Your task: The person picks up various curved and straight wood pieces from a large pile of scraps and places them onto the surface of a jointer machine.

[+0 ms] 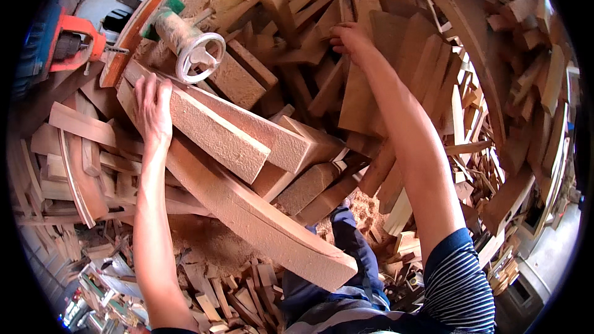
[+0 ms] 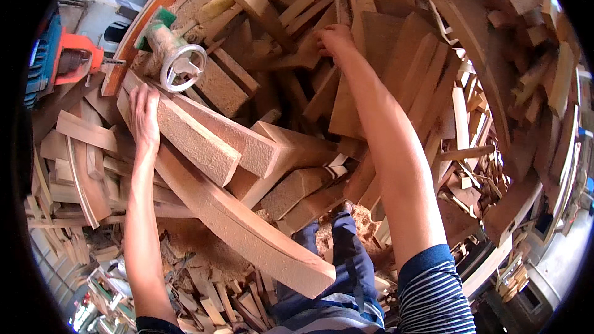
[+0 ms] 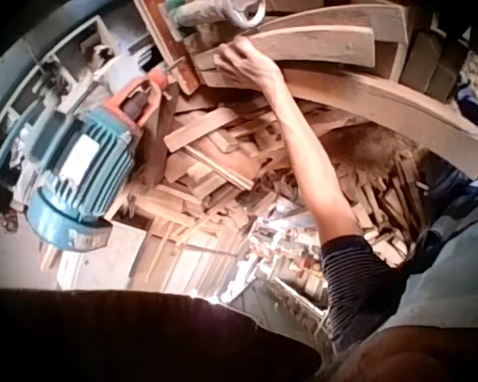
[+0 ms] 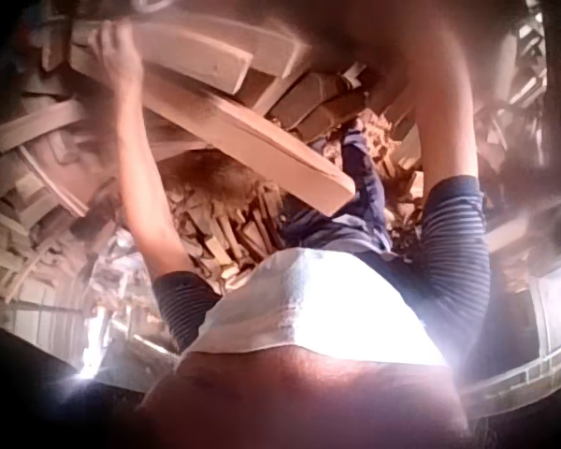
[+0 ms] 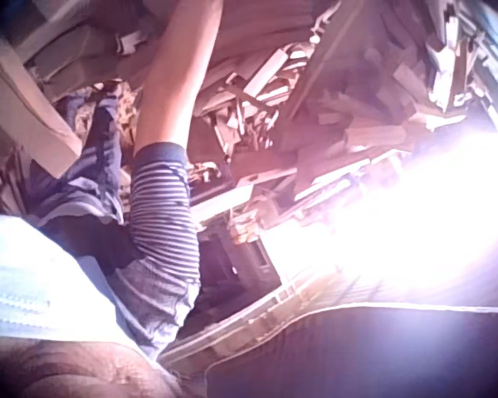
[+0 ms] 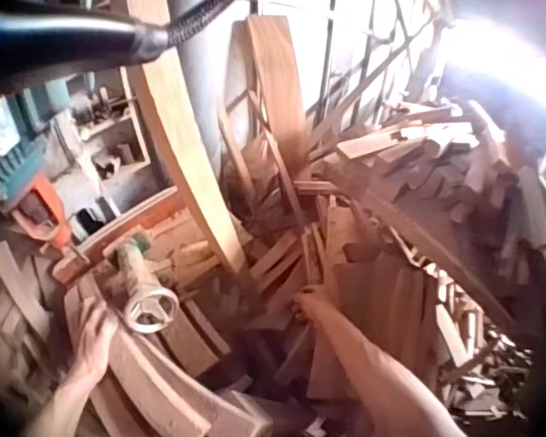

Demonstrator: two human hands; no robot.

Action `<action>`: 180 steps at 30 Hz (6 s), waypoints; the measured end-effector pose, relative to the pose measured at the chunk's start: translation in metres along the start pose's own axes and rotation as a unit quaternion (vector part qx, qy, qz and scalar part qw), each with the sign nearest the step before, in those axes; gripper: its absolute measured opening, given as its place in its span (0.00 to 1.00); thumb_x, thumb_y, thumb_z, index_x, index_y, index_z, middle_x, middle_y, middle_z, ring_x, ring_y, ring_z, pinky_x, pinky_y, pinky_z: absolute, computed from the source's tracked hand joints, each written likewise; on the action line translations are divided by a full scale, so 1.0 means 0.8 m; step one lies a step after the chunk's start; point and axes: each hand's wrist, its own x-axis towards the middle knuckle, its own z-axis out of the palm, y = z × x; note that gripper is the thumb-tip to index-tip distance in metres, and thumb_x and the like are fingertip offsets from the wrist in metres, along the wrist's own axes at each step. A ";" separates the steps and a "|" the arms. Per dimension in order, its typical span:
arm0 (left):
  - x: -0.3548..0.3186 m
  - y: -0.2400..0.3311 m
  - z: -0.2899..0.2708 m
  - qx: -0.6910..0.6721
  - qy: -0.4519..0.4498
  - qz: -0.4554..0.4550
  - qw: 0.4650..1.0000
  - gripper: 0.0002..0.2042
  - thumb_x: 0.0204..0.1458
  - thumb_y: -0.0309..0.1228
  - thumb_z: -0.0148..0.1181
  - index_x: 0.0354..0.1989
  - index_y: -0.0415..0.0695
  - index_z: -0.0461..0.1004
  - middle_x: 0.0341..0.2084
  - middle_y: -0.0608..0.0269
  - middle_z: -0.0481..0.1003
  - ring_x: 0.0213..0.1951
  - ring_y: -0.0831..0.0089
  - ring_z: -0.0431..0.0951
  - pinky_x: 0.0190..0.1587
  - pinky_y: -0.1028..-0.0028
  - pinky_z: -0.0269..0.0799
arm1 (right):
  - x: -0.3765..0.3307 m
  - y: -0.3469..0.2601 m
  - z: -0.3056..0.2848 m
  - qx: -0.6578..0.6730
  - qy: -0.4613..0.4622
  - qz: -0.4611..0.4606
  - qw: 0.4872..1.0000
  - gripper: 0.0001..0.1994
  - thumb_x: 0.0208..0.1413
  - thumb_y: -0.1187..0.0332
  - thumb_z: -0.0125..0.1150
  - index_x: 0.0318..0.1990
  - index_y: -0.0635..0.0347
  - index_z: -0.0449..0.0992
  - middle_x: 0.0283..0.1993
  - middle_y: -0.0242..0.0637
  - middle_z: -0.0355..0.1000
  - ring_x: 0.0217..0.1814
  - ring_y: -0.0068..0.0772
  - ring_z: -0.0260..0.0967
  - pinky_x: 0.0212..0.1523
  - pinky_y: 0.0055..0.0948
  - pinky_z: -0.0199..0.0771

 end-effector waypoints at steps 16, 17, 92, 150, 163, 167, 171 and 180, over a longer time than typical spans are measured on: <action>-0.002 0.000 0.000 0.026 0.001 -0.005 1.000 0.34 0.62 0.55 0.45 0.63 0.35 0.65 0.65 0.49 0.61 0.68 0.55 0.57 0.69 0.63 0.48 | 0.083 0.089 -0.011 -0.090 -0.048 0.032 0.994 0.19 0.57 0.65 0.63 0.53 0.64 0.75 0.37 0.38 0.76 0.37 0.33 0.74 0.37 0.30 0.76; -0.002 0.001 -0.001 0.033 0.002 -0.009 0.999 0.34 0.62 0.55 0.45 0.63 0.35 0.66 0.65 0.50 0.61 0.69 0.55 0.57 0.69 0.63 0.48 | 0.084 0.098 -0.007 -0.154 -0.046 -0.001 0.987 0.18 0.56 0.65 0.63 0.52 0.65 0.76 0.35 0.39 0.76 0.36 0.33 0.74 0.37 0.30 0.76; -0.814 0.311 0.080 -0.528 -0.613 -0.411 0.420 0.27 0.53 0.57 0.63 0.50 0.45 0.74 0.36 0.60 0.78 0.34 0.70 0.81 0.33 0.71 0.81 | -0.915 0.369 -0.204 -0.042 0.132 -0.045 0.989 0.27 0.52 0.63 0.68 0.57 0.68 0.71 0.59 0.50 0.69 0.61 0.45 0.69 0.59 0.37 0.71; -0.833 0.077 0.022 -0.139 -0.503 -0.259 0.813 0.24 0.60 0.41 0.57 0.59 0.37 0.65 0.55 0.56 0.72 0.45 0.70 0.76 0.41 0.69 0.74 | -1.147 0.714 -0.362 -0.175 0.006 0.414 0.893 0.29 0.34 0.53 0.70 0.42 0.68 0.81 0.46 0.55 0.78 0.50 0.52 0.77 0.50 0.41 0.76; -0.856 0.041 0.012 -0.141 -0.486 -0.258 0.823 0.10 0.59 0.34 0.58 0.43 0.44 0.68 0.39 0.66 0.73 0.29 0.83 0.66 0.25 0.80 0.63 | -1.254 0.768 -0.383 -0.283 0.026 0.307 0.908 0.21 0.41 0.57 0.64 0.41 0.60 0.73 0.40 0.55 0.76 0.47 0.61 0.73 0.46 0.51 0.72; -0.854 0.000 0.032 -0.151 -0.389 -0.222 0.881 0.09 0.57 0.35 0.60 0.35 0.47 0.66 0.28 0.73 0.68 0.26 0.82 0.63 0.24 0.79 0.58 | -1.284 0.831 -0.387 -0.356 0.024 0.286 0.889 0.09 0.49 0.63 0.58 0.34 0.56 0.75 0.34 0.53 0.77 0.41 0.60 0.75 0.40 0.53 0.74; -0.824 -0.009 0.020 -0.077 -0.416 -0.193 0.885 0.26 0.55 0.40 0.63 0.56 0.38 0.62 0.48 0.50 0.70 0.49 0.63 0.69 0.49 0.68 0.64 | -1.308 0.854 -0.384 -0.376 0.076 0.311 0.870 0.12 0.52 0.62 0.55 0.38 0.60 0.77 0.37 0.57 0.77 0.44 0.59 0.75 0.44 0.51 0.74; -0.755 -0.039 -0.037 -0.115 -0.329 -0.101 0.932 0.23 0.52 0.43 0.63 0.43 0.34 0.66 0.33 0.47 0.75 0.37 0.55 0.76 0.42 0.62 0.70 | -1.235 0.829 -0.346 -0.529 0.008 0.306 0.792 0.15 0.57 0.68 0.55 0.52 0.51 0.76 0.54 0.50 0.73 0.57 0.52 0.72 0.54 0.48 0.75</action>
